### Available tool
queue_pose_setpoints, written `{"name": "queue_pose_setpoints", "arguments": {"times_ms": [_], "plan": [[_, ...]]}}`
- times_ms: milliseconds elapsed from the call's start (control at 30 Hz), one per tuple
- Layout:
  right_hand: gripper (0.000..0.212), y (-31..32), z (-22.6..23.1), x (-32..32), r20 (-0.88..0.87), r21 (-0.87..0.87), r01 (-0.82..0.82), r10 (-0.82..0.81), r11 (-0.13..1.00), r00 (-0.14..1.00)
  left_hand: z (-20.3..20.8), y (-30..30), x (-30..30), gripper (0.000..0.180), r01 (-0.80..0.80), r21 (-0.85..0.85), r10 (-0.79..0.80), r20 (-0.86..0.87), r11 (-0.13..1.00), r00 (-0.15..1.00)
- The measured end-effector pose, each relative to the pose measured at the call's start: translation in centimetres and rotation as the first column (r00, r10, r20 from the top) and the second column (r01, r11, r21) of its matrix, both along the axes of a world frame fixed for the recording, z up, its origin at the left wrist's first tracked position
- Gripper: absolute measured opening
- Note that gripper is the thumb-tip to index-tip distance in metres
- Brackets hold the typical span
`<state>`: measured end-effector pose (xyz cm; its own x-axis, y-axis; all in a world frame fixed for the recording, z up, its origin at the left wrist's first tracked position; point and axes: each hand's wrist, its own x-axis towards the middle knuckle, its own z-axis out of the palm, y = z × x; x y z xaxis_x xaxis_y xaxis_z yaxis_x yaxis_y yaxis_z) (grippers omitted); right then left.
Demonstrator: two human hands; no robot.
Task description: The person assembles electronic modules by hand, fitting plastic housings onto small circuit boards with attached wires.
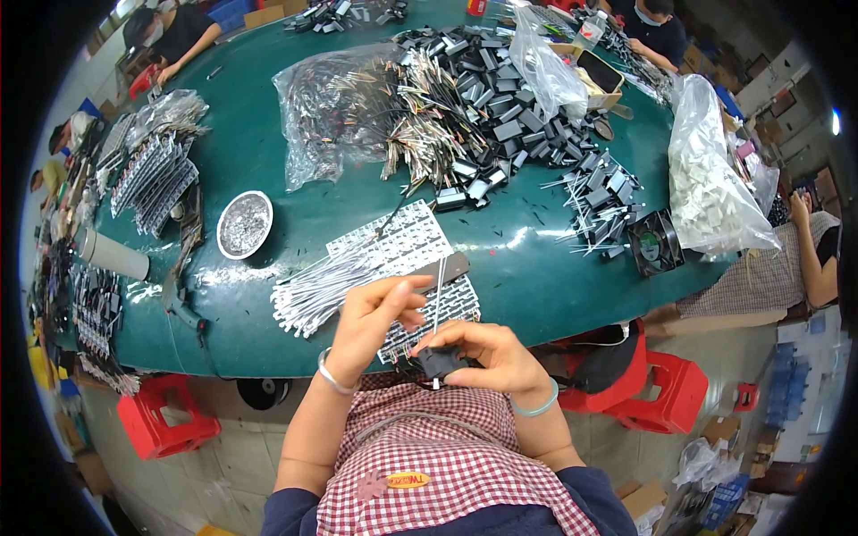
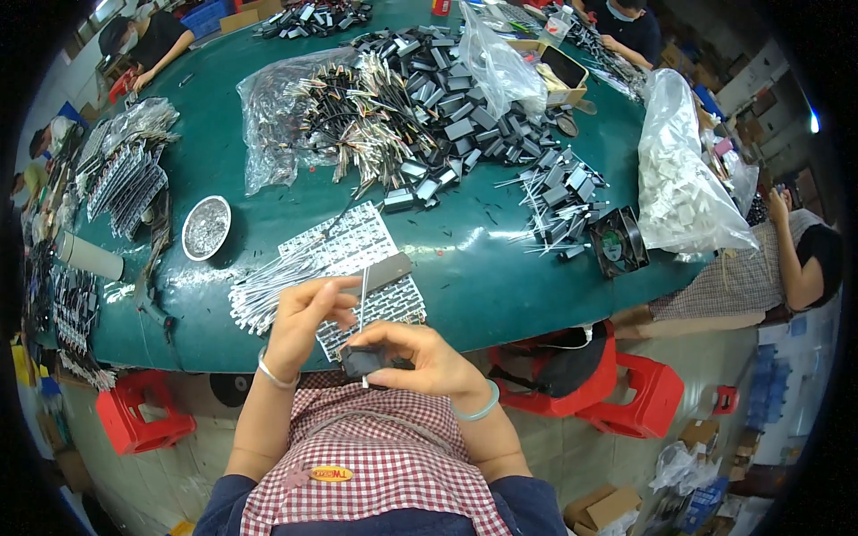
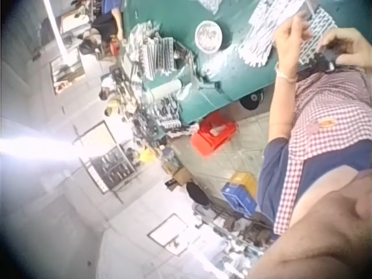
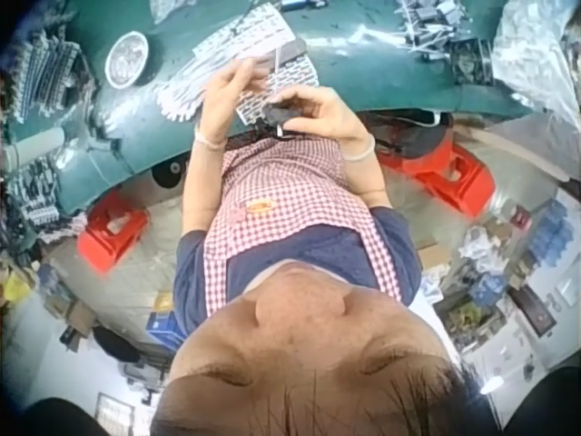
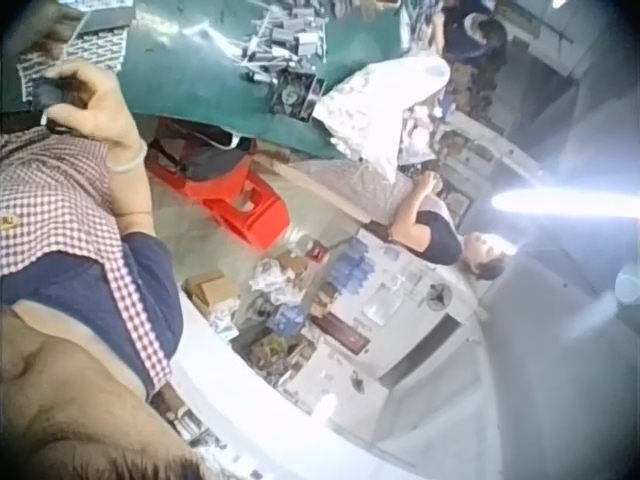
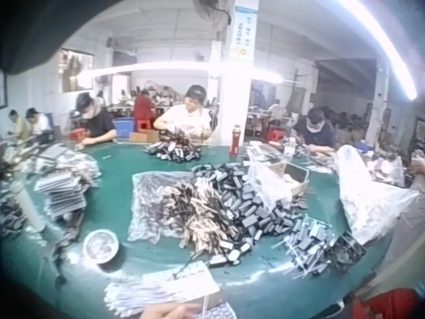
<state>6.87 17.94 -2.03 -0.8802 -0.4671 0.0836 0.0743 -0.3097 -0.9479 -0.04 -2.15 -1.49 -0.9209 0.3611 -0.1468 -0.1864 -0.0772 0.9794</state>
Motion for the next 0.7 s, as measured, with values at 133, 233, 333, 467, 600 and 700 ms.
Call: {"name": "queue_pose_setpoints", "arguments": {"times_ms": [133, 233, 333, 467, 600, 700], "plan": [[0.043, -0.2, 0.2, 0.1, -0.195, 0.225, 0.054, -0.009, 0.973, 0.981, 0.0, 1.5, -0.5, 0.026, 0.048, 0.317, -0.101, 0.151, 0.947, 0.983], [0.040, -0.1, 1.0, 0.4, -0.145, 0.314, 0.077, -0.033, 0.946, 0.989, -0.2, 1.2, -0.5, 0.021, 0.071, 0.432, -0.171, 0.197, 0.899, 0.965], [0.041, 0.0, 1.1, 0.4, -0.208, 0.309, 0.154, -0.092, 0.939, 0.974, -0.2, 1.1, -0.3, 0.018, 0.032, 0.486, -0.110, 0.132, 0.873, 0.985], [0.043, 0.5, 1.5, 0.3, -0.308, 0.285, 0.436, -0.349, 0.854, 0.885, 1.6, 0.2, -0.2, 0.015, -0.077, 0.411, 0.046, 0.084, 0.909, 0.995], [0.044, 0.8, 1.2, 0.1, -0.406, 0.310, 0.578, -0.444, 0.755, 0.798, 3.2, -0.3, 1.5, 0.011, 0.019, -0.100, -0.036, -0.168, 0.995, 0.985], [0.045, 0.6, 1.3, 0.0, -0.458, 0.323, 0.601, -0.435, 0.731, 0.775, 3.8, 0.2, 2.0, 0.007, -0.024, -0.245, -0.075, -0.386, 0.969, 0.920]]}}
